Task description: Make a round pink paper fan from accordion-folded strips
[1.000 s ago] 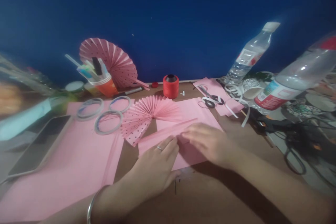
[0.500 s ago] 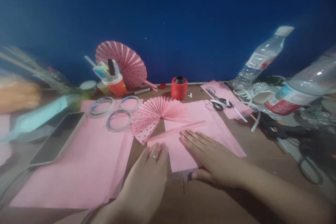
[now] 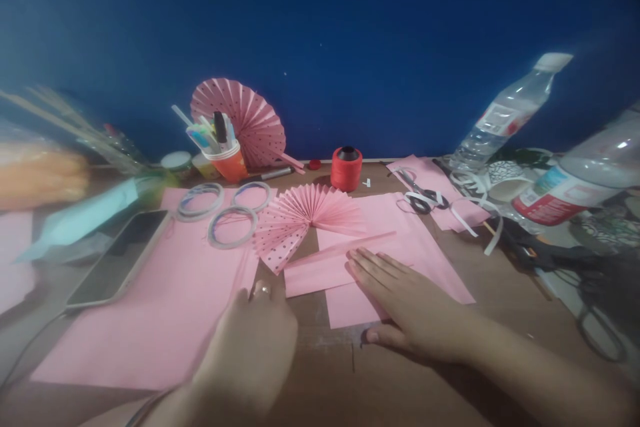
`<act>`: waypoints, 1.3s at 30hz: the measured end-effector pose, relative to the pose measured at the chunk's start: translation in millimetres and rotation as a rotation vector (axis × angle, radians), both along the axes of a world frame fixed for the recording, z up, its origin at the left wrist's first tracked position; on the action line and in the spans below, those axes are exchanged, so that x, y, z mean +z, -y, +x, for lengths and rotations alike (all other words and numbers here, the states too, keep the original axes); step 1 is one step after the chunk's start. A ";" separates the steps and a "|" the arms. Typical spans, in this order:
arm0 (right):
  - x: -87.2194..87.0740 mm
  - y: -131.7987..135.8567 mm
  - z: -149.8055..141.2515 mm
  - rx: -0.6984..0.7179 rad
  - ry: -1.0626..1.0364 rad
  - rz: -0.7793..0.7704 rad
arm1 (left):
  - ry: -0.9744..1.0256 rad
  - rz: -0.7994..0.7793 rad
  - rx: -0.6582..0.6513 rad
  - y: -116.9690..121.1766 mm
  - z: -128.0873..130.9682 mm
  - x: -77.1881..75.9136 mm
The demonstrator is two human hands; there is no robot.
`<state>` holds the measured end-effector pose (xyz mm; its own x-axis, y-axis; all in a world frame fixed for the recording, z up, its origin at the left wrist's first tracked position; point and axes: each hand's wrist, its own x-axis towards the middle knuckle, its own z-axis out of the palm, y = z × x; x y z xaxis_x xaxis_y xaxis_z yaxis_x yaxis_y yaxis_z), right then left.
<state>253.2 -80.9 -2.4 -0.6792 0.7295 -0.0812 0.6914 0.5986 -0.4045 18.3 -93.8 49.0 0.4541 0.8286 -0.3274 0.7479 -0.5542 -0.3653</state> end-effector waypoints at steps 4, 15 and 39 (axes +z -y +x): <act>1.2 -0.8 -0.8 0.016 -0.008 0.048 | 0.259 0.015 -0.001 -23.9 -3.6 6.7; 9.8 -3.7 -11.5 -0.143 -0.156 0.166 | 0.693 -0.223 -0.173 -42.0 10.2 -23.5; 11.8 -30.6 -51.1 -0.290 -0.190 -0.094 | 0.778 -0.467 0.152 -64.8 -12.6 -19.3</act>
